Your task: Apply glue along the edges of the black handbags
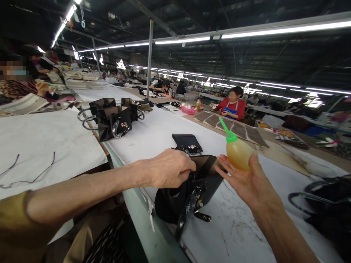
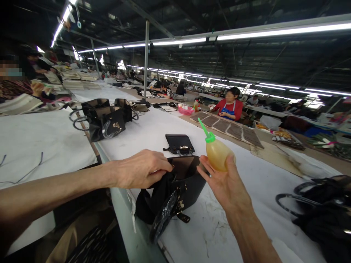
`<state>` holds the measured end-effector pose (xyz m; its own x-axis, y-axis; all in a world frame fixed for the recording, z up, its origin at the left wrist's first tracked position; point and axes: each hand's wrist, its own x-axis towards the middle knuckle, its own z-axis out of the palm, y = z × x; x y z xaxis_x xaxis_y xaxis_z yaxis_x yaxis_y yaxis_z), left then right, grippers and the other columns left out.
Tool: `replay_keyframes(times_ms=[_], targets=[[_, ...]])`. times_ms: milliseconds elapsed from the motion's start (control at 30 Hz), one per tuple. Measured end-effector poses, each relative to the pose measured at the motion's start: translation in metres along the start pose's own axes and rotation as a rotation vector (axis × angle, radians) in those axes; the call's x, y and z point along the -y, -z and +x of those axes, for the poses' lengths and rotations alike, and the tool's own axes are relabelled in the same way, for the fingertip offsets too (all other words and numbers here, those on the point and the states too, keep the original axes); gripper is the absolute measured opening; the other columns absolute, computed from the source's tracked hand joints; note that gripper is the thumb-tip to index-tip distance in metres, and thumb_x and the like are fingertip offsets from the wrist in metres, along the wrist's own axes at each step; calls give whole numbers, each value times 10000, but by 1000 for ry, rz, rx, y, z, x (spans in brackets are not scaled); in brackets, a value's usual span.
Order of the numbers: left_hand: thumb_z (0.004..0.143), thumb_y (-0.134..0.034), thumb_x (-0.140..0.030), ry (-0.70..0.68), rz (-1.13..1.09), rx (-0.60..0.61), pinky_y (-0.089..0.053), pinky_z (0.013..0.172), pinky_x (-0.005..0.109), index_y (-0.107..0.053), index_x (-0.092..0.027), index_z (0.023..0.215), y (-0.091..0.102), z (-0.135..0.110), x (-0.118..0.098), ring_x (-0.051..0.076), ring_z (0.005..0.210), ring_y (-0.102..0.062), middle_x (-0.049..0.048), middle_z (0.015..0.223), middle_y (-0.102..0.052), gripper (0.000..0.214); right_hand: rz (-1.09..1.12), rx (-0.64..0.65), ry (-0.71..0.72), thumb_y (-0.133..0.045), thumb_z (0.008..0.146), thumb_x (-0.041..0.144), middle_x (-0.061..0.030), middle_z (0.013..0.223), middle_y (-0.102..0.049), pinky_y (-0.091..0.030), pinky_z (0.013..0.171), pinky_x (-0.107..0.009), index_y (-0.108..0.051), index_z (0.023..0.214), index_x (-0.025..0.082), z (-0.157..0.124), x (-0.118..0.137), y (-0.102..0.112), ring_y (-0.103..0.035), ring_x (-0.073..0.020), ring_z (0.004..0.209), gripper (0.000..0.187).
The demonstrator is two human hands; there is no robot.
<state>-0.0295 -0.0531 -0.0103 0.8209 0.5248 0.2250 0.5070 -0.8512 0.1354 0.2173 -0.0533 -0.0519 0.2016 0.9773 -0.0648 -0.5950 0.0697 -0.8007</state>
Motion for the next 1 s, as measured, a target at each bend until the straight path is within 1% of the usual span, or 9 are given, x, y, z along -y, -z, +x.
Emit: replay_keyframes(times_ms=[67, 167, 267, 333, 500, 633, 733, 933, 1000], targets=[[795, -415, -142, -4, 56, 83, -408, 624, 257, -595, -186, 836, -4, 28, 2, 178, 761, -583, 36, 747, -634, 190, 1, -6, 0, -504, 848, 507, -228, 1056, -578, -449, 828, -535, -536, 1124, 121, -1, -1, 0, -514, -338, 1092, 475], [790, -414, -143, -64, 58, 348, -395, 561, 254, -611, -197, 941, -15, 62, 5, 174, 723, -589, 38, 849, -664, 254, 23, 1, 7, -521, 851, 482, -223, 1105, -554, -436, 851, -533, -516, 1150, 120, -4, -2, 0, -512, -332, 1097, 470], [788, -419, -124, -61, 76, 540, -413, 586, 251, -625, -167, 972, -23, 82, 3, 179, 789, -598, 65, 978, -665, 280, 41, 13, 13, -568, 830, 465, -199, 1148, -535, -428, 868, -534, -514, 1154, 138, -6, -3, 1, -511, -329, 1099, 464], [791, -419, -132, -63, 91, 585, -427, 621, 251, -641, -147, 953, -25, 89, 0, 185, 826, -599, 83, 994, -665, 275, 48, 22, 9, -599, 813, 451, -179, 1146, -538, -424, 877, -531, -525, 1138, 147, -7, -3, 3, -504, -325, 1106, 451], [794, -445, -273, -16, 131, 433, -403, 531, 273, -673, -169, 864, -20, 80, -1, 202, 703, -599, 77, 821, -677, 260, 77, 50, -2, -636, 794, 429, -160, 1116, -553, -431, 880, -526, -540, 1107, 151, -8, -1, 7, -479, -327, 1133, 430], [745, -496, -192, -42, 123, 330, -392, 531, 244, -663, -204, 779, -2, 53, -3, 161, 651, -584, 29, 734, -661, 170, 89, 51, -6, -655, 779, 427, -155, 1122, -560, -438, 880, -518, -546, 1092, 155, -6, -1, 9, -495, -320, 1117, 428], [784, -469, -225, 36, 157, 303, -404, 534, 255, -660, -199, 802, 7, 39, -12, 172, 639, -589, 35, 701, -648, 194, 104, 50, -13, -665, 772, 425, -161, 1112, -569, -434, 889, -514, -541, 1107, 144, -4, -3, 10, -506, -318, 1106, 454], [782, -545, -427, 119, 223, 217, -475, 657, 346, -659, -137, 877, -19, 49, -27, 257, 819, -605, 118, 961, -620, 326, 128, 49, -8, -650, 787, 419, -143, 1121, -567, -431, 884, -524, -533, 1120, 172, -2, -4, 11, -509, -315, 1103, 431], [750, -592, -431, 173, 183, 250, -480, 654, 344, -660, -138, 861, -30, 56, -28, 258, 812, -610, 109, 930, -632, 320, 123, 37, 0, -663, 777, 407, -136, 1132, -564, -430, 880, -529, -530, 1120, 185, -5, -3, 10, -517, -314, 1095, 430]])
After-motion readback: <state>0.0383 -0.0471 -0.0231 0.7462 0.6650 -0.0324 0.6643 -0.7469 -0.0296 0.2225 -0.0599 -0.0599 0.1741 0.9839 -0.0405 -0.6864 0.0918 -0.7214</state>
